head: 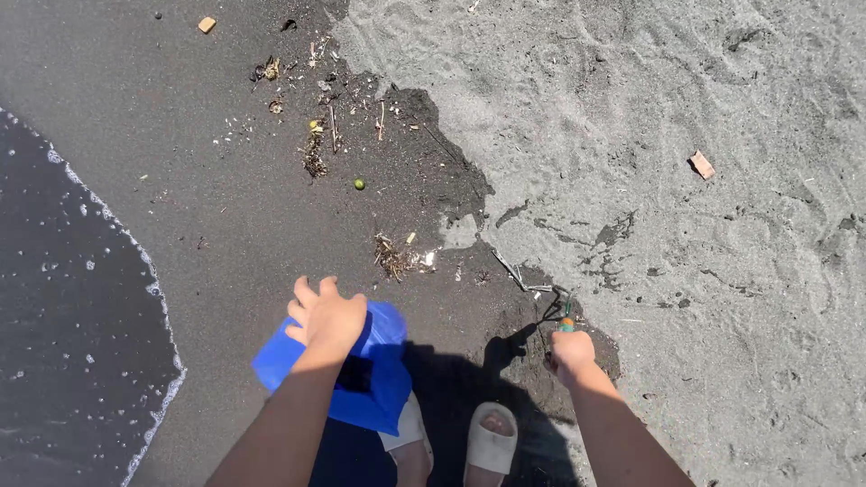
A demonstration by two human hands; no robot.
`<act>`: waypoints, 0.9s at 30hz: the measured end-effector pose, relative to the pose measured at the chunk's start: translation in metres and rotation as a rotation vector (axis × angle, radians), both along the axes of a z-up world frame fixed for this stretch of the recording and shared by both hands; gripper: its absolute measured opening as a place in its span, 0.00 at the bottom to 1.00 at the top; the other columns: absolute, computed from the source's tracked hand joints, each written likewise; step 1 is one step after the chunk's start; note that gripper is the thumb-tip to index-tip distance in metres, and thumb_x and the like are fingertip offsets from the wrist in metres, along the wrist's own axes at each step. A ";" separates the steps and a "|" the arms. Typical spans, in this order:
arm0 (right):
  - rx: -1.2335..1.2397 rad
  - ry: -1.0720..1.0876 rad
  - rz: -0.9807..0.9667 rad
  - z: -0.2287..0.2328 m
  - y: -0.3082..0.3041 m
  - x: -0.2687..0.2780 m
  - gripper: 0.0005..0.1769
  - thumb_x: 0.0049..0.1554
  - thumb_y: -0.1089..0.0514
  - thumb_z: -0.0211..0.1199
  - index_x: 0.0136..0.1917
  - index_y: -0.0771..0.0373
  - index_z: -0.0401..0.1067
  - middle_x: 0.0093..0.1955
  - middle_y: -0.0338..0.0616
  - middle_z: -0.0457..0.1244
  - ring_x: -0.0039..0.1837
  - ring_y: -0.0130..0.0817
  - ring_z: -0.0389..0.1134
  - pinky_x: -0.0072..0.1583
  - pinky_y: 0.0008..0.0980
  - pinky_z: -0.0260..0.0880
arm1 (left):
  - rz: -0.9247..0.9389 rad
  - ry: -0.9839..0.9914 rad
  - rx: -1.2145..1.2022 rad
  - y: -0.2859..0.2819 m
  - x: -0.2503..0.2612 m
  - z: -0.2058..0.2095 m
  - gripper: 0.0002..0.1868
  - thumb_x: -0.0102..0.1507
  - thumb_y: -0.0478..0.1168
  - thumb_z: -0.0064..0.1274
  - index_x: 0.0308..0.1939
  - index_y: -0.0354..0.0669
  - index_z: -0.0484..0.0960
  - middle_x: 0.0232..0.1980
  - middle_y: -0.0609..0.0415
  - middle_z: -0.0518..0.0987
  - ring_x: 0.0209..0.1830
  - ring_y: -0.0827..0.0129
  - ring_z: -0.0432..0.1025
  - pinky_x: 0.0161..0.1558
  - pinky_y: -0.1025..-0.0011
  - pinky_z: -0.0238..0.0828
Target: Picking up trash, seaweed, and debris from the sand and placing it into a blue collection bag.
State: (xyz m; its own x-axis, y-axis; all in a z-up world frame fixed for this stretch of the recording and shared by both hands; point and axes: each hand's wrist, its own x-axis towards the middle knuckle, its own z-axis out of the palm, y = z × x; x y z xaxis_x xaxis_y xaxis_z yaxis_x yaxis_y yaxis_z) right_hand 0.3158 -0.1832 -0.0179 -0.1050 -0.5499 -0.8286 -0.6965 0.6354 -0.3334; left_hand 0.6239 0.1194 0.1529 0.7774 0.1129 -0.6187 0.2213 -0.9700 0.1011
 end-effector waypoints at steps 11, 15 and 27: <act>0.145 -0.307 0.168 0.060 0.098 0.145 0.11 0.61 0.60 0.57 0.50 0.72 0.67 0.35 0.51 0.60 0.30 0.42 0.61 0.32 0.44 0.63 | 0.031 0.259 -0.153 -0.042 -0.055 -0.009 0.28 0.58 0.55 0.55 0.63 0.63 0.77 0.81 0.51 0.49 0.80 0.45 0.43 0.73 0.41 0.43; -0.204 -0.225 0.442 0.052 0.088 0.133 0.12 0.58 0.59 0.62 0.51 0.71 0.72 0.35 0.44 0.66 0.33 0.29 0.67 0.36 0.34 0.66 | 0.024 0.239 -0.246 -0.052 -0.061 -0.023 0.27 0.58 0.55 0.54 0.62 0.61 0.78 0.79 0.51 0.52 0.78 0.45 0.47 0.72 0.42 0.45; 0.013 -0.258 -0.148 0.085 -0.026 0.027 0.09 0.55 0.68 0.61 0.50 0.71 0.66 0.32 0.43 0.59 0.29 0.33 0.59 0.31 0.36 0.61 | 0.038 0.180 -0.441 -0.144 -0.116 -0.094 0.23 0.60 0.55 0.50 0.59 0.59 0.81 0.68 0.61 0.72 0.70 0.55 0.61 0.72 0.60 0.53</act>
State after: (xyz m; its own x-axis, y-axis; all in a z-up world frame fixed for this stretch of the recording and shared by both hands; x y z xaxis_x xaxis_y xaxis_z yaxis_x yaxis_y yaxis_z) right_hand 0.3427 -0.2094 0.0667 0.0322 -0.5333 -0.8453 -0.4895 0.7290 -0.4786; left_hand 0.5079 -0.0246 0.0588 0.6537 -0.1647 -0.7386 0.3078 -0.8338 0.4584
